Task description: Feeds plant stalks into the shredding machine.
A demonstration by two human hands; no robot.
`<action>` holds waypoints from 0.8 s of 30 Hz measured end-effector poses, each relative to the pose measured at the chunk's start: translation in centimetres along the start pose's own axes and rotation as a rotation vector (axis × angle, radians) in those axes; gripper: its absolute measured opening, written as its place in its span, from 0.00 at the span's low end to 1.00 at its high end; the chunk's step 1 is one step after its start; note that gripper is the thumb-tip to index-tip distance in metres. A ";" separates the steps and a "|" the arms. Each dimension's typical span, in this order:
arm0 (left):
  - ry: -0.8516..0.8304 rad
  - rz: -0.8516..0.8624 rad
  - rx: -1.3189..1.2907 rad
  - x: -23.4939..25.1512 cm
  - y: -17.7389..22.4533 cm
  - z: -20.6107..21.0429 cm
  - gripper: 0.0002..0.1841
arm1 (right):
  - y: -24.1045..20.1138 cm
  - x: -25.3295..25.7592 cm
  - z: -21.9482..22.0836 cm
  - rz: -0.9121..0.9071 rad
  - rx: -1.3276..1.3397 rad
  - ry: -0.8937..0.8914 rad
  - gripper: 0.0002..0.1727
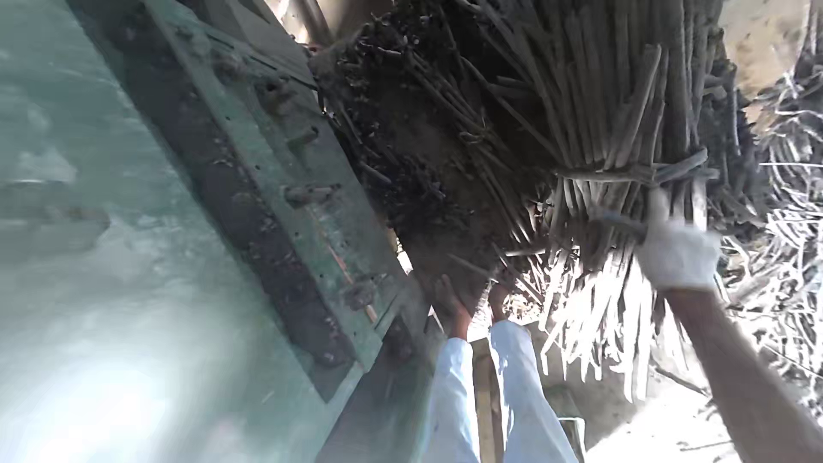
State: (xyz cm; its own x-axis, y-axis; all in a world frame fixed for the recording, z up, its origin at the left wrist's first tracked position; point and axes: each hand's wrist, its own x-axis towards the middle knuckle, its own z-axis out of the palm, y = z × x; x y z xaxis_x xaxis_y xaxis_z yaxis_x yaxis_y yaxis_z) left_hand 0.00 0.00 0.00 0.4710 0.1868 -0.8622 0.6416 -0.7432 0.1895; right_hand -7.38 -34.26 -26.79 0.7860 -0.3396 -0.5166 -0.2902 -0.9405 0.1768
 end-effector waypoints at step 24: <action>0.078 -0.076 -0.594 18.6 -23.9 31.9 0.21 | -16.6 -8.0 28.4 -0.190 0.123 -0.815 0.36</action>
State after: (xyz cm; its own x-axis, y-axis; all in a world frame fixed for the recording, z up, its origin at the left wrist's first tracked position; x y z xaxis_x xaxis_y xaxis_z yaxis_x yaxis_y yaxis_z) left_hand -25.94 0.76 -35.54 0.4389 0.2886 -0.8509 0.8931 -0.2443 0.3778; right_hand -24.34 -15.66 -49.42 0.2015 -0.0177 -0.9793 -0.2874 -0.9569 -0.0418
